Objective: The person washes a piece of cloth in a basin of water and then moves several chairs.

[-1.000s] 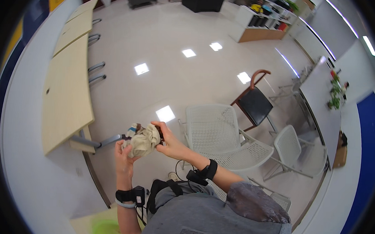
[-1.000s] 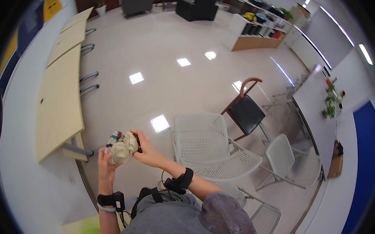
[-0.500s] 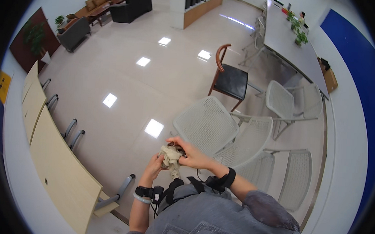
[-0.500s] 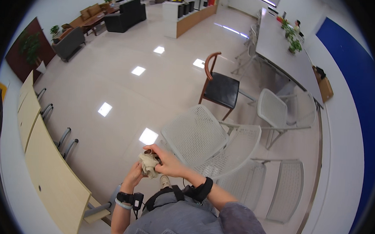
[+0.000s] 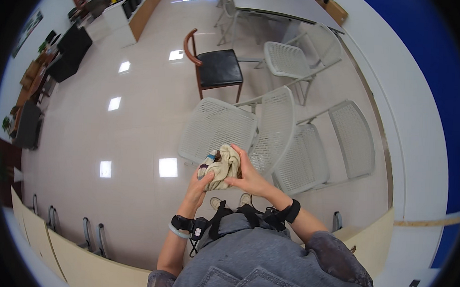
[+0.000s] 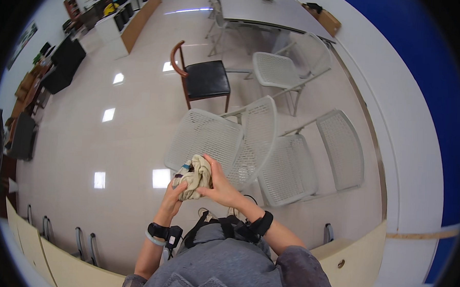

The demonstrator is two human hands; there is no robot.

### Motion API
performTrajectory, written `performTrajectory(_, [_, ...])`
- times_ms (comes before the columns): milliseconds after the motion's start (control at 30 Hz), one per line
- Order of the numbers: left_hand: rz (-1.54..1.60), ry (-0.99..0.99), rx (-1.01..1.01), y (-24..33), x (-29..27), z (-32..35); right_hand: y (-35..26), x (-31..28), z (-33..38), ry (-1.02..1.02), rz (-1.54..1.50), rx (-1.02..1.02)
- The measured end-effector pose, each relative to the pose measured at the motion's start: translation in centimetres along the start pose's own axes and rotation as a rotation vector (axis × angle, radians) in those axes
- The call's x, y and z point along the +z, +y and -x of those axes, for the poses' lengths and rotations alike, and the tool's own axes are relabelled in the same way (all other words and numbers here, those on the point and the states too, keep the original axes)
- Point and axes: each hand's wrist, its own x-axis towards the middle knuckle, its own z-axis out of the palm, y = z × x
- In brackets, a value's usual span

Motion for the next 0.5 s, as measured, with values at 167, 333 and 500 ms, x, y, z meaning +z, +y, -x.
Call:
performTrajectory(167, [0.327,-0.049,-0.119,0.0,0.7,-1.1,-2.1,-3.5,1.5,-0.117,-0.245,0.014])
performTrajectory(333, [0.263,0.057,0.016,0.9,0.3,-1.9,-0.9,-4.5,1.7,-0.027,-0.086,0.107])
performTrajectory(500, [-0.358,0.405,0.177,2.4,-0.4,-0.5,2.8,-2.6,-0.2,-0.213,0.222,0.041])
